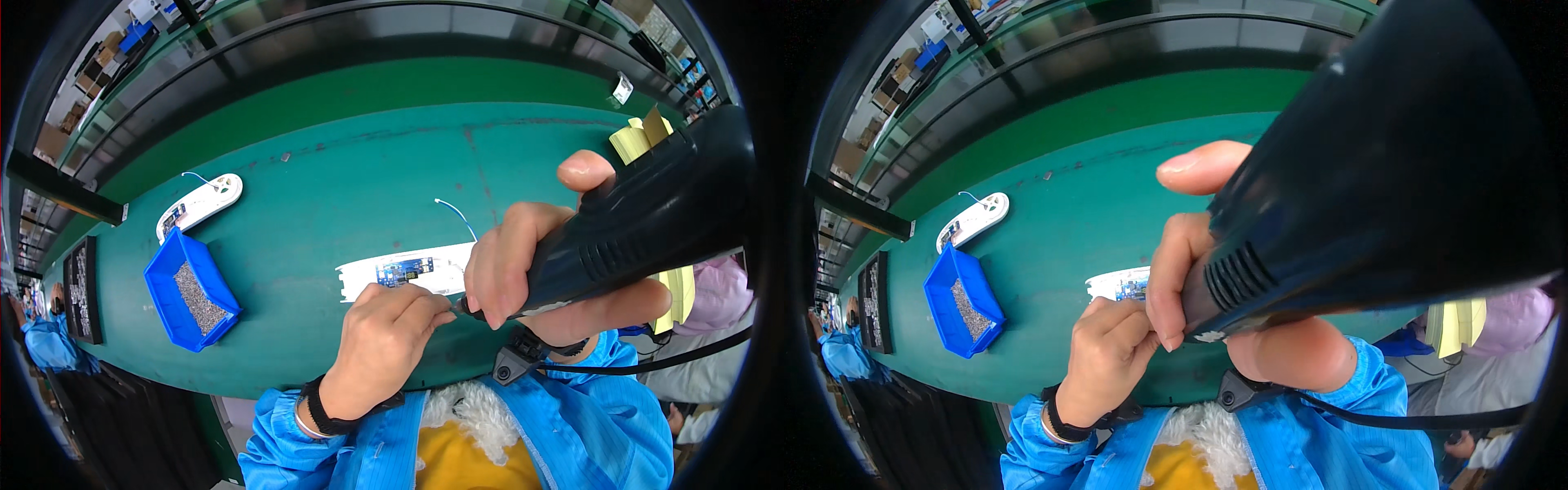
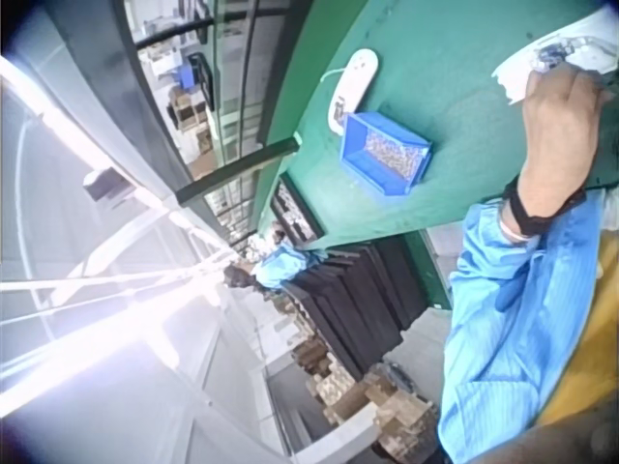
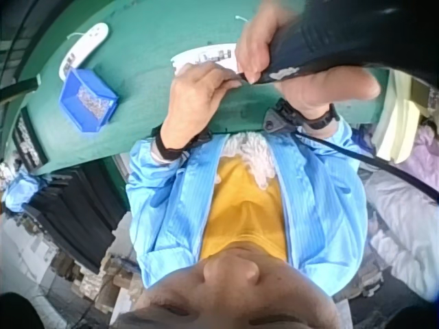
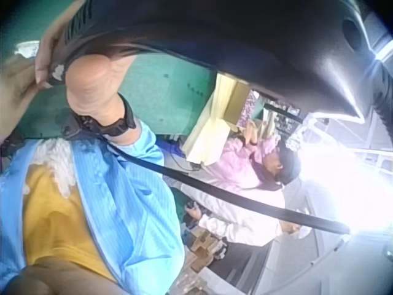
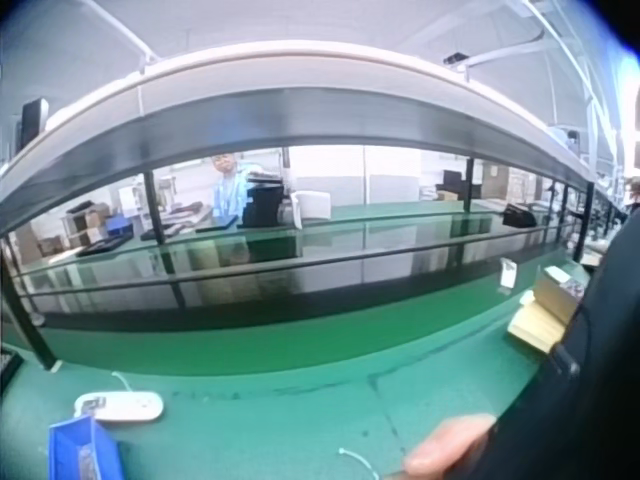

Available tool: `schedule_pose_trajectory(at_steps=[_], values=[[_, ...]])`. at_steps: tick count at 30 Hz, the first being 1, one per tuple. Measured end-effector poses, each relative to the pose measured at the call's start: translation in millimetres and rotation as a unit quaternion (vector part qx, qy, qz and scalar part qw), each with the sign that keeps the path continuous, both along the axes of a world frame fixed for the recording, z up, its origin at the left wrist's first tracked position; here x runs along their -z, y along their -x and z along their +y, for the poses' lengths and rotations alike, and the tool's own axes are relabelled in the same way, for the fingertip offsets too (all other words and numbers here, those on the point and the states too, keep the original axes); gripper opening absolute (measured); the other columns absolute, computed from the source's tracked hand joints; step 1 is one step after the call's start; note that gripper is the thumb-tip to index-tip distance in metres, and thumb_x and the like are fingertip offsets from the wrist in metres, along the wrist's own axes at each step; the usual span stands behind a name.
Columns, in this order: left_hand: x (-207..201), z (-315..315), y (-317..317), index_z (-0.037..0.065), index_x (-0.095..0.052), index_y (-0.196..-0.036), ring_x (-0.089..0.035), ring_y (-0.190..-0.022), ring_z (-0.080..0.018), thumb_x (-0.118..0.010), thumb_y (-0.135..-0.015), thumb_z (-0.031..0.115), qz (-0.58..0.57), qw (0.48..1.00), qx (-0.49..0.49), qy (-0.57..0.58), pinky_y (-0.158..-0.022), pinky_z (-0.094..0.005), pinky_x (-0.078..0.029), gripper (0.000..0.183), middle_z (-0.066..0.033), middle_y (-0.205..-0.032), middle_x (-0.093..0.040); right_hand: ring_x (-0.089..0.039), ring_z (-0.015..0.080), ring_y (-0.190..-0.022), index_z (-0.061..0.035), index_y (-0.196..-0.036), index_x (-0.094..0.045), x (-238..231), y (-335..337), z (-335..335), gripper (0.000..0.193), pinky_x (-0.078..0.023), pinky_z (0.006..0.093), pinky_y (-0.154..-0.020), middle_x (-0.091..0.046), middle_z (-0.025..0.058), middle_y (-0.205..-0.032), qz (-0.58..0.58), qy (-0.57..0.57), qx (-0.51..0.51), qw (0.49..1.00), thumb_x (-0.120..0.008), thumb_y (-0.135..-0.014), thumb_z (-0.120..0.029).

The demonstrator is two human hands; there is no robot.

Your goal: Manually assemble components into plastic housing using an electric screwdriver on a production line.

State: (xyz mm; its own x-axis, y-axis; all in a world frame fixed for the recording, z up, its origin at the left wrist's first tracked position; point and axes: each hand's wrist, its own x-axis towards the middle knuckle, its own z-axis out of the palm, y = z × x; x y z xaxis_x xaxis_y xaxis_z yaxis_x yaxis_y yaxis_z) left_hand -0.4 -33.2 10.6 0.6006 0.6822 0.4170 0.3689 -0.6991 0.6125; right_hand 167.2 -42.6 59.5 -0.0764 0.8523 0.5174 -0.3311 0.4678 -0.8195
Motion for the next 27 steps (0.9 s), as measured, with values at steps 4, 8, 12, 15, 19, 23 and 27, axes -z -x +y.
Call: schedule_pose_trajectory(at_steps=[4,8,12,15,19,23,27], values=[[4,-1,0,0.006,-0.059,-0.071,-0.053,-0.057,-0.0192,-0.068,-0.064,0.008,-0.026,1.000,-0.010,-0.010,-0.056,-0.0297,-0.036,0.012,-0.0020,-0.068,-0.058,-0.053,0.0177,-0.048,-0.0075,-0.131,-0.013,4,1,3,0.088,-0.046,0.0308,-0.048,-0.053,0.0110,-0.064,0.003,0.011,-0.038,0.999,-0.039,-0.074,-0.070],[9,0,1,0.007,-0.058,-0.070,-0.052,-0.056,-0.0190,-0.068,-0.065,0.008,-0.040,0.999,-0.015,0.005,-0.056,-0.0293,-0.034,0.011,-0.0015,-0.066,-0.057,-0.053,0.0175,-0.048,-0.0070,-0.129,-0.016,8,7,5,0.086,-0.046,0.0300,-0.047,-0.053,0.0110,-0.065,0.023,0.005,-0.036,0.999,-0.039,-0.075,-0.069],[9,-2,0,0.007,-0.058,-0.070,-0.050,-0.054,-0.0190,-0.068,-0.065,0.009,-0.014,0.999,-0.038,0.012,-0.057,-0.0295,-0.033,0.011,-0.0014,-0.064,-0.055,-0.054,0.0171,-0.048,-0.0058,-0.128,-0.017,11,6,9,0.086,-0.046,0.0289,-0.047,-0.053,0.0109,-0.065,-0.014,-0.010,-0.045,0.999,-0.039,-0.074,-0.069],[7,-2,2,0.007,-0.058,-0.070,-0.049,-0.054,-0.0187,-0.068,-0.066,0.010,0.010,0.999,-0.046,-0.006,-0.056,-0.0297,-0.032,0.012,-0.0018,-0.064,-0.054,-0.052,0.0168,-0.046,-0.0053,-0.127,-0.018,13,8,10,0.086,-0.045,0.0282,-0.045,-0.052,0.0104,-0.063,-0.021,0.002,-0.015,1.000,-0.040,-0.074,-0.070],[6,3,4,0.007,-0.058,-0.071,-0.048,-0.053,-0.0184,-0.067,-0.067,0.012,0.016,0.999,-0.043,-0.011,-0.055,-0.0297,-0.030,0.011,-0.0024,-0.064,-0.053,-0.051,0.0163,-0.044,-0.0047,-0.126,-0.018,12,12,12,0.087,-0.045,0.0275,-0.044,-0.051,0.0098,-0.061,-0.026,0.022,0.004,0.999,-0.040,-0.073,-0.070],[5,2,0,0.007,-0.058,-0.071,-0.047,-0.051,-0.0181,-0.066,-0.068,0.012,0.066,0.996,-0.042,-0.038,-0.056,-0.0298,-0.030,0.009,-0.0019,-0.062,-0.052,-0.049,0.0157,-0.042,-0.0041,-0.126,-0.018,14,9,15,0.089,-0.044,0.0269,-0.042,-0.051,0.0094,-0.060,-0.059,0.019,-0.004,0.998,-0.041,-0.072,-0.071],[9,6,4,0.005,-0.059,-0.076,-0.047,-0.050,-0.0165,-0.064,-0.069,0.010,0.045,0.997,-0.049,-0.044,-0.056,-0.0294,-0.031,0.009,-0.0007,-0.061,-0.053,-0.050,0.0155,-0.044,-0.0041,-0.126,-0.019,16,18,15,0.088,-0.044,0.0273,-0.044,-0.050,0.0086,-0.061,-0.029,0.044,0.034,0.998,-0.041,-0.072,-0.071]])
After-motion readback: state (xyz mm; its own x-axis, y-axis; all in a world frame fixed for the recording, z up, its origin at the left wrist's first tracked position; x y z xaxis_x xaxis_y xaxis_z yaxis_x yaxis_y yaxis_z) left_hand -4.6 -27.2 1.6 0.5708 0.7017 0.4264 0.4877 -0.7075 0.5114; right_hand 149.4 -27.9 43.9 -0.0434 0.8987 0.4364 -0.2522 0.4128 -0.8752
